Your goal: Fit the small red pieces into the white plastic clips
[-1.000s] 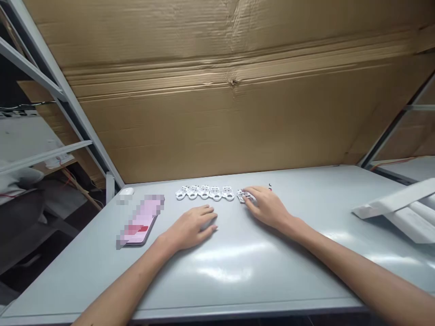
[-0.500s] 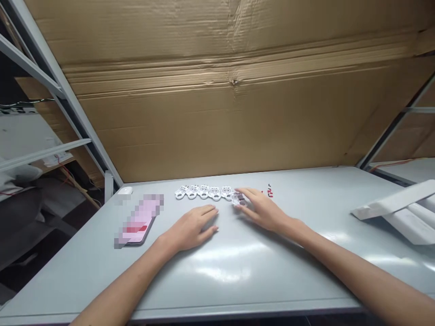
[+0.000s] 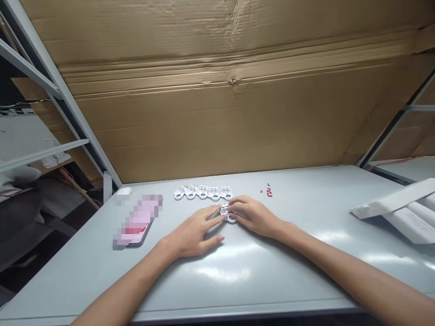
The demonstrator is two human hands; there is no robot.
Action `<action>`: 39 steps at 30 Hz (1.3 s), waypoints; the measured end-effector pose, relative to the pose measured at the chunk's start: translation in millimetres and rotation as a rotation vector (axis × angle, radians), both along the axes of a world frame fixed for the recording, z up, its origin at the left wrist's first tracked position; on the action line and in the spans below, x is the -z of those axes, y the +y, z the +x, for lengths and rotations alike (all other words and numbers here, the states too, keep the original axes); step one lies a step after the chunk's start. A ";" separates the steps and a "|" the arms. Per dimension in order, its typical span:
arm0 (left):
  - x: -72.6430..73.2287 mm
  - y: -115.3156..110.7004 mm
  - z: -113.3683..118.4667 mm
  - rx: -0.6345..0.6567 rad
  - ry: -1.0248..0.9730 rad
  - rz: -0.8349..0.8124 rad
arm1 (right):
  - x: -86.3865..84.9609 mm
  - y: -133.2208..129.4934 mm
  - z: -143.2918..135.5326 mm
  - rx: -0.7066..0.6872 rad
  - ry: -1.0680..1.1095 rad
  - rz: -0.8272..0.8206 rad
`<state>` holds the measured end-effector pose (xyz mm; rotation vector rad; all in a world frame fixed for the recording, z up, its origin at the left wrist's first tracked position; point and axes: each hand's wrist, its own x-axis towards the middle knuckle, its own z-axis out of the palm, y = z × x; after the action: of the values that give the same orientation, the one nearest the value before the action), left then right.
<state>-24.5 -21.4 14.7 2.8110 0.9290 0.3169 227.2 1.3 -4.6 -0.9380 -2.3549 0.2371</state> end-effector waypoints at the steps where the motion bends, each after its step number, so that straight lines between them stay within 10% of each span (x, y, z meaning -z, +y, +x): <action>1: -0.1 -0.4 0.4 0.007 -0.002 -0.008 | 0.5 -0.2 -0.4 0.007 0.008 -0.009; 10: -0.2 -0.8 2.4 -0.014 0.002 -0.015 | -3.3 -3.3 -6.1 0.036 0.083 0.033; 22: -1.1 -2.2 1.3 -0.045 0.030 -0.025 | -24.1 9.6 17.4 0.141 0.990 -0.887; 39: -1.0 -1.5 2.2 -0.059 0.066 -0.043 | -20.0 8.6 11.6 0.082 1.159 -1.147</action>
<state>-22.3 -22.9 15.7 2.7746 1.0221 0.2102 238.7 9.9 15.4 -0.9212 -0.9643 1.6702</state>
